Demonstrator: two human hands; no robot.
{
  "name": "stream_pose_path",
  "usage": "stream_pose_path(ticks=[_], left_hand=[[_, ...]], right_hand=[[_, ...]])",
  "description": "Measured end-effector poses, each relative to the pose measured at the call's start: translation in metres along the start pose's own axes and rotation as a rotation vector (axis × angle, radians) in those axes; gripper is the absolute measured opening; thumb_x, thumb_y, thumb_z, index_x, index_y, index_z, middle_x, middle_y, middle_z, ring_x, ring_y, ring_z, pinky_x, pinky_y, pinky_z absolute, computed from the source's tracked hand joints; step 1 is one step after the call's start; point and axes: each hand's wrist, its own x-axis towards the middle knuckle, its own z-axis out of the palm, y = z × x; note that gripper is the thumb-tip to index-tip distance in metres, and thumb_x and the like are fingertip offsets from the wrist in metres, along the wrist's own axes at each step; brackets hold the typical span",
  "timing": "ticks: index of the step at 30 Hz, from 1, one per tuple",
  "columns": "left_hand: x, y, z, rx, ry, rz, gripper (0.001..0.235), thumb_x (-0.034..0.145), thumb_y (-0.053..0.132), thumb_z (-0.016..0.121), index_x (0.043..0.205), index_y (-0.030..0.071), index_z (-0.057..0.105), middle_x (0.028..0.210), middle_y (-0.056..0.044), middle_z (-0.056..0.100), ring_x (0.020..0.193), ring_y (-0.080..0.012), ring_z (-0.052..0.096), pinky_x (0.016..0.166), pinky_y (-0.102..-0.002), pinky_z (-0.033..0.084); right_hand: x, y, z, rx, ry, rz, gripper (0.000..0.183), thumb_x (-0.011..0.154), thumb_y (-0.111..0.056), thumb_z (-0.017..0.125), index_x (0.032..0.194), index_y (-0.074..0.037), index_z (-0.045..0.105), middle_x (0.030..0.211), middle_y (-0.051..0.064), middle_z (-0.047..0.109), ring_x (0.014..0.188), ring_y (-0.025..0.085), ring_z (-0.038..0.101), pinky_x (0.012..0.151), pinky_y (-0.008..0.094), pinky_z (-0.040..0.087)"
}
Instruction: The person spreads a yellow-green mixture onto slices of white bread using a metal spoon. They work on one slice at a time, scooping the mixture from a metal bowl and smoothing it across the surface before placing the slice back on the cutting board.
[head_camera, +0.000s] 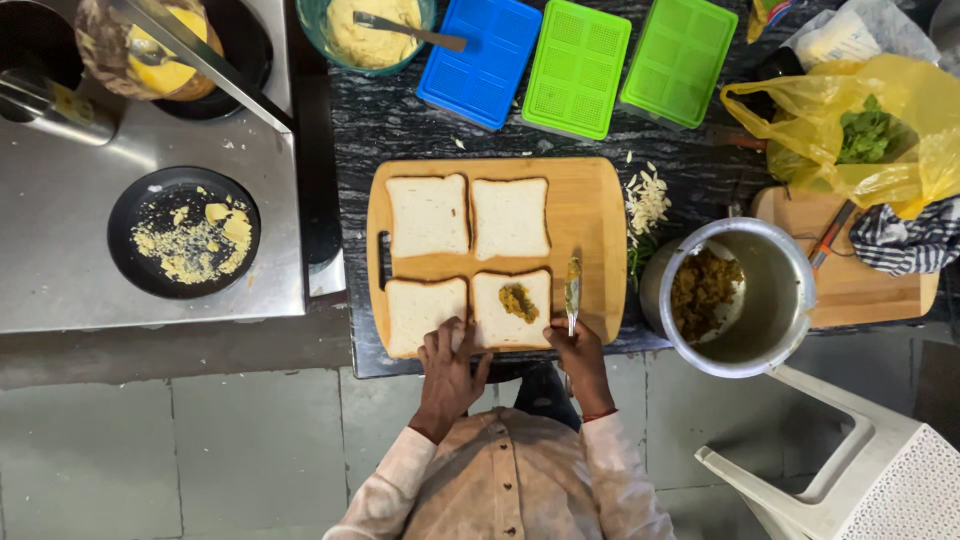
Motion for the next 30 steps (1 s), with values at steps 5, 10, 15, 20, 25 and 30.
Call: stream_pose_path(ticks=[5, 10, 15, 20, 25, 30], left_hand=[[-0.012, 0.012, 0.004, -0.254, 0.177, -0.070, 0.062, 0.090, 0.024, 0.076, 0.142, 0.002, 0.053, 0.134, -0.023, 0.047, 0.115, -0.0413, 0.048, 0.096, -0.047, 0.045], [-0.036, 0.018, 0.036, -0.684, 0.232, -0.344, 0.050, 0.099, 0.025, 0.066, 0.142, 0.001, 0.053, 0.125, -0.019, 0.058, 0.114, -0.0317, 0.057, 0.098, -0.042, 0.048], [-0.031, 0.019, 0.089, -1.554, 0.164, -0.869, 0.054, 0.110, 0.039, 0.051, 0.144, -0.002, 0.058, 0.114, -0.014, 0.066, 0.101, -0.0267, 0.062, 0.089, -0.041, 0.052], [-0.003, 0.031, 0.113, -1.915, 0.007, -0.917, 0.062, 0.106, 0.048, 0.039, 0.147, 0.004, 0.052, 0.145, -0.013, 0.063, 0.128, -0.0249, 0.063, 0.106, -0.039, 0.052], [0.004, 0.033, 0.107, -2.240, -0.045, -0.718, 0.064, 0.108, 0.053, 0.039, 0.153, 0.009, 0.047, 0.150, -0.012, 0.056, 0.134, -0.0283, 0.057, 0.111, -0.046, 0.047], [0.006, 0.043, 0.075, -2.444, -0.216, -0.556, 0.091, 0.095, 0.075, 0.040, 0.157, 0.009, 0.037, 0.157, -0.017, 0.047, 0.142, -0.0360, 0.050, 0.118, -0.052, 0.041]], right_hand=[[0.026, 0.010, -0.026, 0.184, -0.195, -0.001, 0.025, 0.091, -0.011, 0.074, 0.113, -0.004, 0.066, 0.070, -0.007, 0.052, 0.050, 0.002, 0.037, 0.042, 0.022, 0.030], [0.041, 0.009, -0.057, 0.199, -0.327, -0.034, 0.026, 0.092, -0.011, 0.072, 0.115, -0.002, 0.062, 0.075, -0.005, 0.055, 0.052, 0.002, 0.038, 0.044, 0.022, 0.031], [0.050, 0.008, -0.081, 0.192, -0.431, -0.032, 0.026, 0.094, -0.012, 0.073, 0.115, -0.002, 0.062, 0.074, -0.007, 0.048, 0.054, 0.002, 0.037, 0.046, 0.021, 0.030], [0.056, 0.010, -0.083, 0.060, -0.401, -0.022, 0.027, 0.091, -0.013, 0.075, 0.114, -0.004, 0.063, 0.073, -0.006, 0.050, 0.054, 0.003, 0.039, 0.046, 0.022, 0.030], [0.043, 0.001, -0.082, 0.004, -0.375, 0.003, 0.026, 0.090, -0.013, 0.075, 0.111, -0.005, 0.063, 0.075, -0.006, 0.054, 0.056, 0.002, 0.042, 0.047, 0.022, 0.033], [-0.002, -0.034, -0.093, 0.059, -0.424, -0.079, 0.026, 0.088, -0.011, 0.074, 0.111, -0.006, 0.064, 0.070, -0.003, 0.051, 0.051, 0.004, 0.039, 0.044, 0.024, 0.027]])
